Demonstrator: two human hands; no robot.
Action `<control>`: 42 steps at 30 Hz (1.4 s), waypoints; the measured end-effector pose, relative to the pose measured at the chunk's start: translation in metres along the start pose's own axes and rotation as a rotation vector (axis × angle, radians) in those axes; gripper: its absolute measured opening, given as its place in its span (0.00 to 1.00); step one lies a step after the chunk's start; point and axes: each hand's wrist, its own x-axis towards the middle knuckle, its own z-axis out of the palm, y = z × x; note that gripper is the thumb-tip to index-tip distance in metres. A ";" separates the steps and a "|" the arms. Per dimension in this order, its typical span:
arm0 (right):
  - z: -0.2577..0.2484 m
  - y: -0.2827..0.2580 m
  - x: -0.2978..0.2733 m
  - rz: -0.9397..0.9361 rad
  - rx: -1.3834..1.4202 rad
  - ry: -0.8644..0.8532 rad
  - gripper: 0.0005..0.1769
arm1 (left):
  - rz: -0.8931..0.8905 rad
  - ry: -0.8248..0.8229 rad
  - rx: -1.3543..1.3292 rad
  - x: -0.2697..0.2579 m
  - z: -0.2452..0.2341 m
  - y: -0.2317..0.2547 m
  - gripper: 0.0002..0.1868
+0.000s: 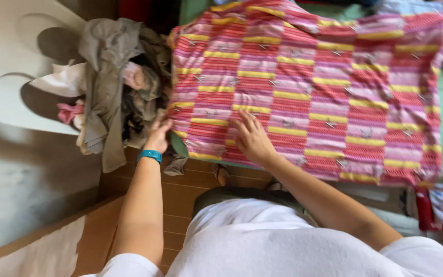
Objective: The person folds a red and yellow patterned cloth on a green table, then folds a blue tie-dye cloth. Both items are folded neatly and placed on a growing stack of folded clothes.
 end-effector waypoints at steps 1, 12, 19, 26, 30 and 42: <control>-0.007 0.000 -0.016 0.018 -0.006 0.006 0.29 | -0.007 -0.017 0.008 0.022 -0.012 -0.013 0.32; -0.082 0.077 -0.170 0.290 -0.027 0.050 0.29 | 0.796 0.504 0.541 -0.041 0.071 0.014 0.14; -0.096 0.228 -0.329 1.113 -0.224 0.465 0.33 | 1.249 -0.040 1.311 -0.220 0.180 -0.023 0.37; -0.111 0.345 -0.415 1.201 0.373 0.853 0.25 | 1.114 -0.023 1.564 -0.193 0.121 -0.042 0.20; -0.169 0.348 -0.414 1.419 1.084 0.532 0.05 | 0.911 0.094 1.370 -0.194 0.126 -0.014 0.04; -0.250 0.424 -0.312 1.225 1.587 0.509 0.16 | 0.734 -0.466 1.727 -0.194 0.186 0.033 0.42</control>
